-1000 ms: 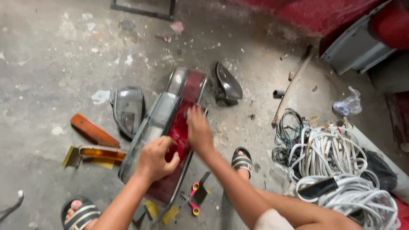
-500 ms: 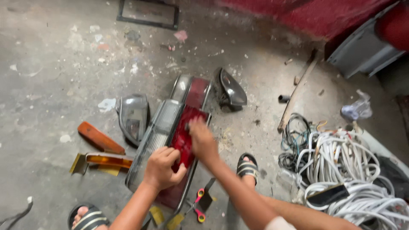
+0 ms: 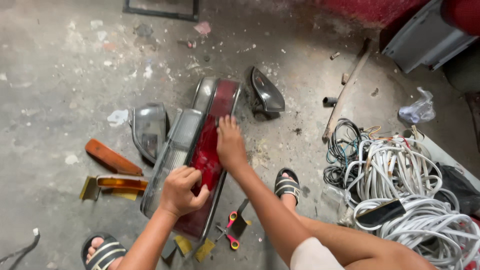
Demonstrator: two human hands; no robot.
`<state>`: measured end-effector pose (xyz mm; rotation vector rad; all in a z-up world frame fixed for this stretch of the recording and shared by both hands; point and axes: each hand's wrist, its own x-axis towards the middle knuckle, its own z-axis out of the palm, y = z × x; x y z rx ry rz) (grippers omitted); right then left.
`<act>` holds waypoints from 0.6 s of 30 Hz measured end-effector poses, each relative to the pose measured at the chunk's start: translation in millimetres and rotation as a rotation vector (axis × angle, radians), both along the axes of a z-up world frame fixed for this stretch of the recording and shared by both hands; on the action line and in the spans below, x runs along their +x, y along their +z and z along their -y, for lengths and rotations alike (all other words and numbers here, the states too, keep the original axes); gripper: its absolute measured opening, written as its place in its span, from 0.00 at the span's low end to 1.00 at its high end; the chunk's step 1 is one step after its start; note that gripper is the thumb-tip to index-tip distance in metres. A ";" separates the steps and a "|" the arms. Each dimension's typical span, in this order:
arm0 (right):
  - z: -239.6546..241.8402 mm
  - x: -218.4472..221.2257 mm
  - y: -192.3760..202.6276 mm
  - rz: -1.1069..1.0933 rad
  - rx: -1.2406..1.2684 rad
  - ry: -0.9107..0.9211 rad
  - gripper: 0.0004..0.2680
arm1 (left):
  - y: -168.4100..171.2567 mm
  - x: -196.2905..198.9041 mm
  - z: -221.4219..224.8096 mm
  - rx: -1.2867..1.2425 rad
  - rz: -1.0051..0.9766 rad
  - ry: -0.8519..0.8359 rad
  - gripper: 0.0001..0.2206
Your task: The person scrubs a red and clear car taillight lens with a small abrasive pad, then wipes the surface with a cloth. The person works on the floor in a cluttered workshop area.
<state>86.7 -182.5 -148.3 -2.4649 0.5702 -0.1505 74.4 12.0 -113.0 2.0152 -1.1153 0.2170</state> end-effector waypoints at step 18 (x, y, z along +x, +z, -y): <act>-8.5 -37.4 -17.6 0.226 -0.170 0.288 0.18 | -4.3 -0.9 3.2 0.026 0.001 -0.007 0.12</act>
